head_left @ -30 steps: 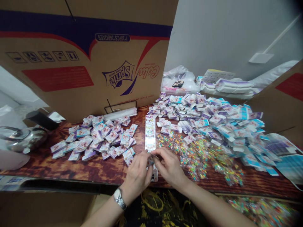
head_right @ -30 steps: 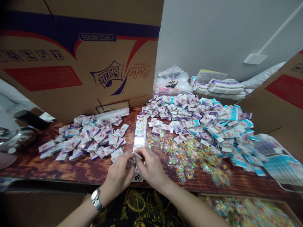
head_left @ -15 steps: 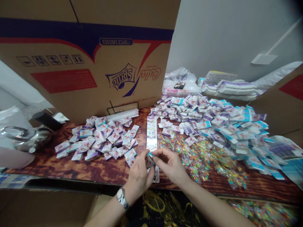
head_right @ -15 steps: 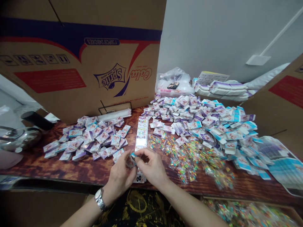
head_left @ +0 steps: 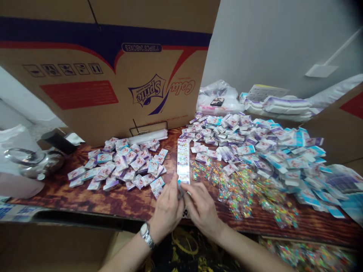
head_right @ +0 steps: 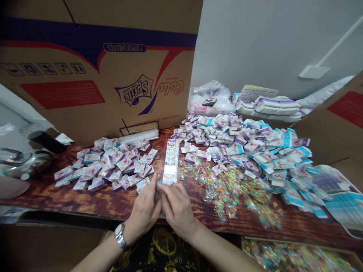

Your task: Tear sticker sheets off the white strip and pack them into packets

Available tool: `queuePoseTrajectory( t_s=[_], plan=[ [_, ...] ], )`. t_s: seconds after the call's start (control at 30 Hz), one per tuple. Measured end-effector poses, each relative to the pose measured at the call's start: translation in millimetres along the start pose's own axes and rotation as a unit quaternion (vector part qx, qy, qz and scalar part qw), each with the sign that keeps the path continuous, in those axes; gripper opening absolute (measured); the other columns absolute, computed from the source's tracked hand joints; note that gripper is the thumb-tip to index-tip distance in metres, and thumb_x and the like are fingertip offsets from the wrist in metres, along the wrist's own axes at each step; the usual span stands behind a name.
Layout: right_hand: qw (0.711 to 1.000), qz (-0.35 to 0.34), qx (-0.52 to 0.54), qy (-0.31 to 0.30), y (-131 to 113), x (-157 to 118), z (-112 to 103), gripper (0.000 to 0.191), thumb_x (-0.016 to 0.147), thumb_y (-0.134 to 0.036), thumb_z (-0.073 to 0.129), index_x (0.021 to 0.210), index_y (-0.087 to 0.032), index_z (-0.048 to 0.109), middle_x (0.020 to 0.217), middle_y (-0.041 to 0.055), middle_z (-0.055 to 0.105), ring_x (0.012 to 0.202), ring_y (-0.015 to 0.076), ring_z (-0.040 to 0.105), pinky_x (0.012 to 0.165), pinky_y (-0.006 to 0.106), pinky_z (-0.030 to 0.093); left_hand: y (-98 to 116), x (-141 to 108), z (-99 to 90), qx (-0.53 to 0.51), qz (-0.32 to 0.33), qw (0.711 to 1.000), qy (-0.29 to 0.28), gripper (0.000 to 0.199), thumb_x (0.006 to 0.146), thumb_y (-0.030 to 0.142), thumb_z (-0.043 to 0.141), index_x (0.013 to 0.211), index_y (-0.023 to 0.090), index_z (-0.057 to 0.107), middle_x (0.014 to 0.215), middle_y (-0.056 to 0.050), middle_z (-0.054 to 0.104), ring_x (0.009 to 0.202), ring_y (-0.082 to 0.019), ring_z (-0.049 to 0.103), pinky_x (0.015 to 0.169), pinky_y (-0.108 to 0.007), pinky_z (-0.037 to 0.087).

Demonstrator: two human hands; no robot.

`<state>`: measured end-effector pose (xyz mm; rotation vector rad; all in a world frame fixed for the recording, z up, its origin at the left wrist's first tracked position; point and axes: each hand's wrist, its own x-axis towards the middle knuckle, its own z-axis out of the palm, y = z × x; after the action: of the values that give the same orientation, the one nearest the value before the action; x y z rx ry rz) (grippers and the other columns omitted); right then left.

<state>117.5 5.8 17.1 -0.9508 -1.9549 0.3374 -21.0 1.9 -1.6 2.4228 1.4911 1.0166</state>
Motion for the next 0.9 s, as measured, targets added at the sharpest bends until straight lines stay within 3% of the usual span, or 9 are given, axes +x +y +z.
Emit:
queuePoseTrajectory(
  t_s=[0.17,0.23,0.33,0.4,0.47,0.57,0.67,0.77,0.9],
  plan=[
    [0.995,0.038,0.044,-0.086,12.7,2.6,1.4,0.043,0.091,-0.018,0.043,0.133,-0.021,0.039,0.115,0.0093,0.06,0.105,0.0207,0.055,0.088,0.037,0.049,-20.2,3.1,-7.1,0.052,0.01,0.999,0.002,0.066,0.084,0.012,0.041,0.143,0.007,0.012,0.126,-0.021,0.051,0.105,-0.025,0.056,0.086,-0.036,0.05],
    [0.991,0.072,0.036,-0.111,29.7,5.8,1.5,0.04,0.092,-0.022,0.043,0.132,-0.021,0.04,0.111,0.0091,0.062,0.103,0.0202,0.058,0.086,0.036,0.05,-47.0,11.9,-21.4,0.121,0.003,0.993,0.012,0.057,0.085,0.017,0.044,0.139,0.008,0.026,0.115,-0.019,0.059,0.095,-0.025,0.059,0.078,-0.034,0.052],
    [0.986,0.099,-0.028,-0.13,67.3,17.2,0.2,0.035,0.093,-0.026,0.042,0.126,-0.02,0.047,0.106,0.0088,0.065,0.099,0.0208,0.06,0.085,0.037,0.05,-98.5,33.7,-53.8,0.232,-0.072,0.969,0.046,0.047,0.088,0.024,0.047,0.131,0.006,0.04,0.103,-0.017,0.063,0.086,-0.026,0.061,0.072,-0.036,0.052],
    [0.981,0.076,-0.09,-0.154,93.5,27.8,-1.0,0.034,0.093,-0.026,0.039,0.124,-0.02,0.051,0.11,0.0101,0.064,0.102,0.0225,0.059,0.088,0.041,0.047,-125.6,49.0,-71.5,0.257,-0.093,0.959,0.075,0.055,0.089,0.029,0.048,0.135,0.004,0.033,0.119,-0.021,0.055,0.105,-0.033,0.054,0.084,-0.045,0.048],
    [0.975,0.056,-0.112,-0.181,114.6,38.1,-0.5,0.038,0.09,-0.03,0.044,0.127,-0.02,0.05,0.122,0.0106,0.059,0.112,0.0243,0.054,0.096,0.043,0.041,-135.6,57.8,-76.8,0.259,-0.089,0.957,0.098,0.063,0.087,0.034,0.051,0.137,0.002,0.028,0.138,-0.025,0.035,0.127,-0.042,0.032,0.098,-0.055,0.035],
    [0.951,0.03,-0.152,-0.266,132.3,49.1,4.9,0.061,0.084,-0.044,0.053,0.137,-0.016,0.039,0.141,0.0138,0.039,0.13,0.0284,0.035,0.106,0.045,0.03,-114.3,48.0,-56.1,0.224,-0.038,0.97,0.087,0.061,0.087,0.033,0.051,0.137,0.006,0.031,0.144,-0.022,0.027,0.134,-0.039,0.021,0.106,-0.054,0.026],
    [0.918,0.038,-0.189,-0.347,138.8,53.4,12.1,0.081,0.08,-0.056,0.053,0.142,-0.011,0.027,0.148,0.0161,0.023,0.136,0.0319,0.019,0.108,0.048,0.023,-70.0,17.1,-16.0,0.147,0.05,0.987,-0.04,0.048,0.09,0.028,0.044,0.135,0.013,0.036,0.136,-0.016,0.044,0.131,-0.029,0.033,0.105,-0.049,0.034],
    [0.903,0.047,-0.197,-0.378,141.2,52.0,15.8,0.084,0.08,-0.061,0.048,0.143,-0.011,0.025,0.148,0.0152,0.022,0.137,0.0328,0.017,0.108,0.049,0.022,-35.2,-10.5,15.5,0.095,0.104,0.973,-0.182,0.047,0.091,0.037,0.042,0.132,0.016,0.042,0.137,-0.014,0.046,0.13,-0.03,0.035,0.103,-0.051,0.035],
    [0.904,0.041,-0.204,-0.373,140.5,45.4,16.8,0.076,0.082,-0.06,0.047,0.141,-0.014,0.031,0.146,0.0124,0.029,0.136,0.0324,0.018,0.109,0.049,0.018,-26.3,-21.3,29.7,0.084,0.092,0.964,-0.235,0.048,0.092,0.039,0.038,0.134,0.015,0.039,0.14,-0.015,0.041,0.13,-0.03,0.035,0.103,-0.052,0.032]
  ],
)
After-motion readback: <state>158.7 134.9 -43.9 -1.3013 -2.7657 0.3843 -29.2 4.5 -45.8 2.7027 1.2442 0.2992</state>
